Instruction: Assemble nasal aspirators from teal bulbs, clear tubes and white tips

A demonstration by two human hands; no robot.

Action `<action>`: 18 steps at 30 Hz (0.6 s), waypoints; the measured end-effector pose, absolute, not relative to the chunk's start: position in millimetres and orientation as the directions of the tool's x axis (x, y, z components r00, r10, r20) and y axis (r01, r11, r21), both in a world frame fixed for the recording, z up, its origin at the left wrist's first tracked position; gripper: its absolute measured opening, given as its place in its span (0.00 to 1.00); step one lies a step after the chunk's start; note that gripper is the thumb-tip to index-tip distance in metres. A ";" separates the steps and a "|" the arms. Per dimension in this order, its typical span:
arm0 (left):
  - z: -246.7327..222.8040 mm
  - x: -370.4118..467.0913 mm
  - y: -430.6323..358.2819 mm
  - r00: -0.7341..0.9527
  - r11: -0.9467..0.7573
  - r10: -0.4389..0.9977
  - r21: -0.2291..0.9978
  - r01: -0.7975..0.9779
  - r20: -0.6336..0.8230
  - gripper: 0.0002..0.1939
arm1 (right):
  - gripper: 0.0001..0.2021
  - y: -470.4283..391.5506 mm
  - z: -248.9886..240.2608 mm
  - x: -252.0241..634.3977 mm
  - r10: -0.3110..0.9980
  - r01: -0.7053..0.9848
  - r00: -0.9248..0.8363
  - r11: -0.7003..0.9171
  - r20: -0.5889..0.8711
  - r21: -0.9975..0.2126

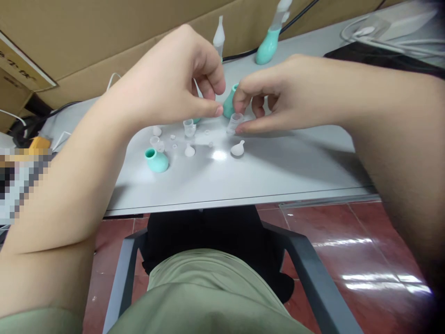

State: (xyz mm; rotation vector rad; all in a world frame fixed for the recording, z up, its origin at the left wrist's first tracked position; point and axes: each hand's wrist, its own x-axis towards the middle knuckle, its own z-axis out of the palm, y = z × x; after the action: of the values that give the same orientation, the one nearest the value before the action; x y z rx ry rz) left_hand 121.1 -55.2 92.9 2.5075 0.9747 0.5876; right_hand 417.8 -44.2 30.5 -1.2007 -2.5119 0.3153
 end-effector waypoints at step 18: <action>99.8 120.4 -81.8 0.602 -0.528 0.786 0.661 0.533 0.143 0.11 | 0.05 -44.2 26.6 425.3 0.711 0.541 -0.695 0.613 0.104 -0.575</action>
State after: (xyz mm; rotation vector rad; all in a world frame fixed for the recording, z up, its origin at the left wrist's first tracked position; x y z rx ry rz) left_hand 120.4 -81.8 99.8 2.2584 1.0389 0.5815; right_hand 425.3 -44.2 26.6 -1.0107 -2.5181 0.7418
